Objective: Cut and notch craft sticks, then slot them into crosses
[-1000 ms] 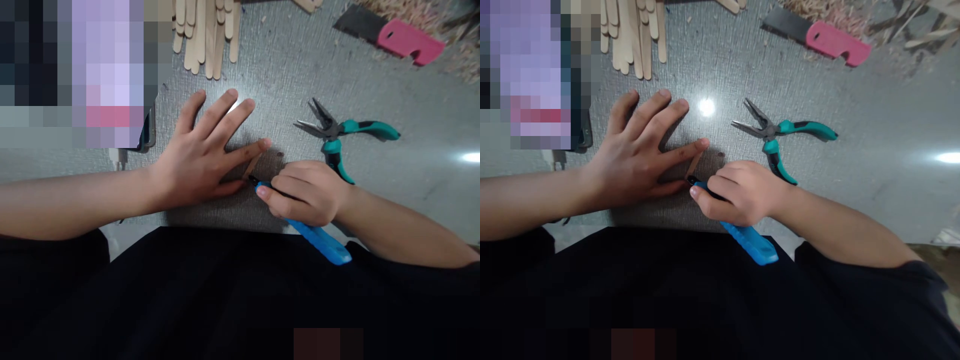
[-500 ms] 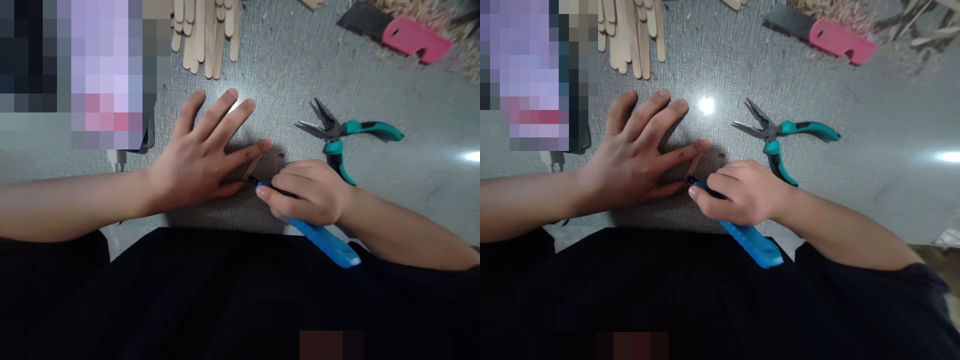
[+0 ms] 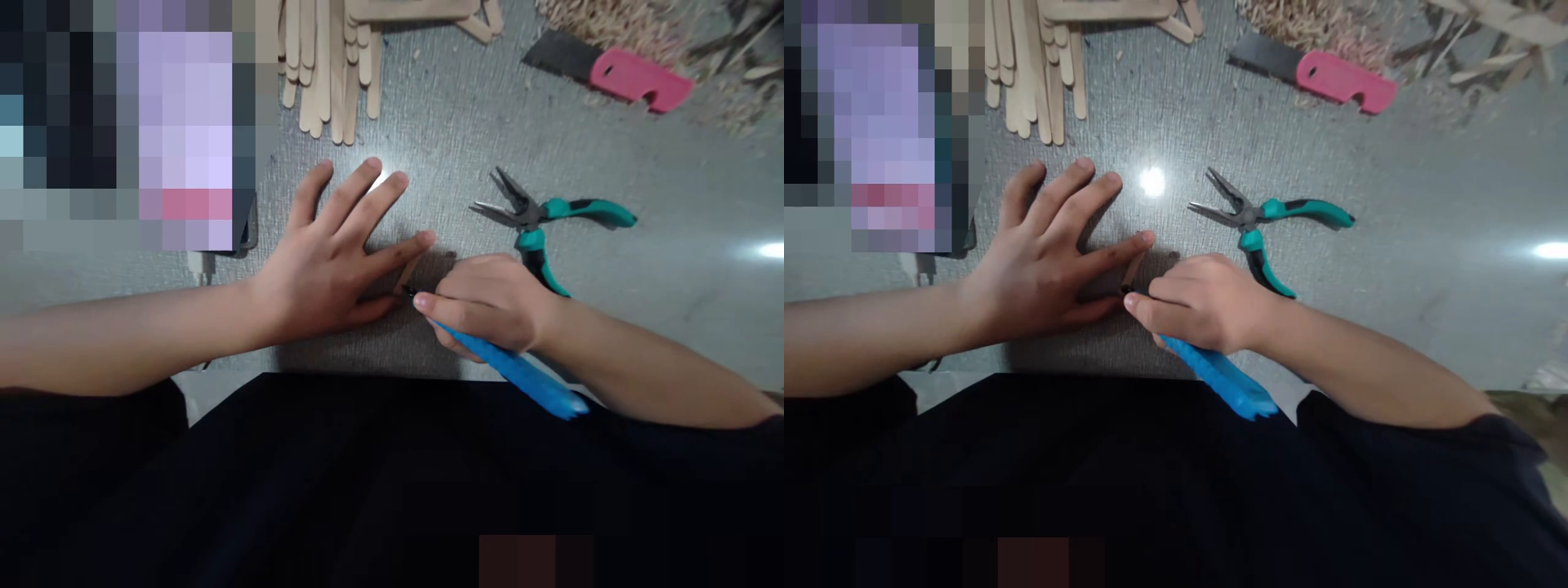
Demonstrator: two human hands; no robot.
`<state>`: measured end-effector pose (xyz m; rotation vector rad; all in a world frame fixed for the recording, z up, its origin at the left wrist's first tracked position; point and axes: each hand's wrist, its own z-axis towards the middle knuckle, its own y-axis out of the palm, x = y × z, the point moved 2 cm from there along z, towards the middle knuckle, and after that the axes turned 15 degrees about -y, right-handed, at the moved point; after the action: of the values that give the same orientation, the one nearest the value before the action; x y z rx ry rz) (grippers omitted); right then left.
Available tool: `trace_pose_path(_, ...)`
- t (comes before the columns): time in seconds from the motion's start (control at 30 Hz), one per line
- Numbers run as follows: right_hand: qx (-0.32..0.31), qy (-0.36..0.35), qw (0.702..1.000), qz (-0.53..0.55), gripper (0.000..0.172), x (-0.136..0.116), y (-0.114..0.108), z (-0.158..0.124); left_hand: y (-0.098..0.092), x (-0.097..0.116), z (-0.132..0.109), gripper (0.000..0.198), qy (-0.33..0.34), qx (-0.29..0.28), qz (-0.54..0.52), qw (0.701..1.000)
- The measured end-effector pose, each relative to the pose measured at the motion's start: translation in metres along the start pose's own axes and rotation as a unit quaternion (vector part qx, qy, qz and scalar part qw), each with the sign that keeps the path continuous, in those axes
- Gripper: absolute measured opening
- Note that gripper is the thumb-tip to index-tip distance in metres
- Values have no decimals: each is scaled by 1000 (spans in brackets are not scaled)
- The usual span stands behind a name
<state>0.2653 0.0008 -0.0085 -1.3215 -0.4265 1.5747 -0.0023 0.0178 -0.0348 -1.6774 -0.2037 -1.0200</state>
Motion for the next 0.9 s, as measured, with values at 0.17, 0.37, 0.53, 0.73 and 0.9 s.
trace_pose_path(0.17, 90, -172, 967, -165, 11, 0, -6, -7, -9, 4, 0, 78, 5, 9, -11, 1000)
trace_pose_path(0.37, 138, -175, 952, -211, 18, -3, -6, -12, -19, 8, 0, 34, 33, 28, -51, 998)
trace_pose_path(0.53, 155, -162, 955, -195, 20, -6, 1, -8, -14, 9, 2, 24, -37, 10, -61, 997)
trace_pose_path(0.73, 168, -153, 957, -178, 18, -7, 5, -6, -14, 11, 4, 26, -59, 22, -49, 997)
trace_pose_path(0.9, 233, -73, 956, -162, 22, -6, 7, -8, -14, 8, 1, 18, -39, 30, -16, 999)
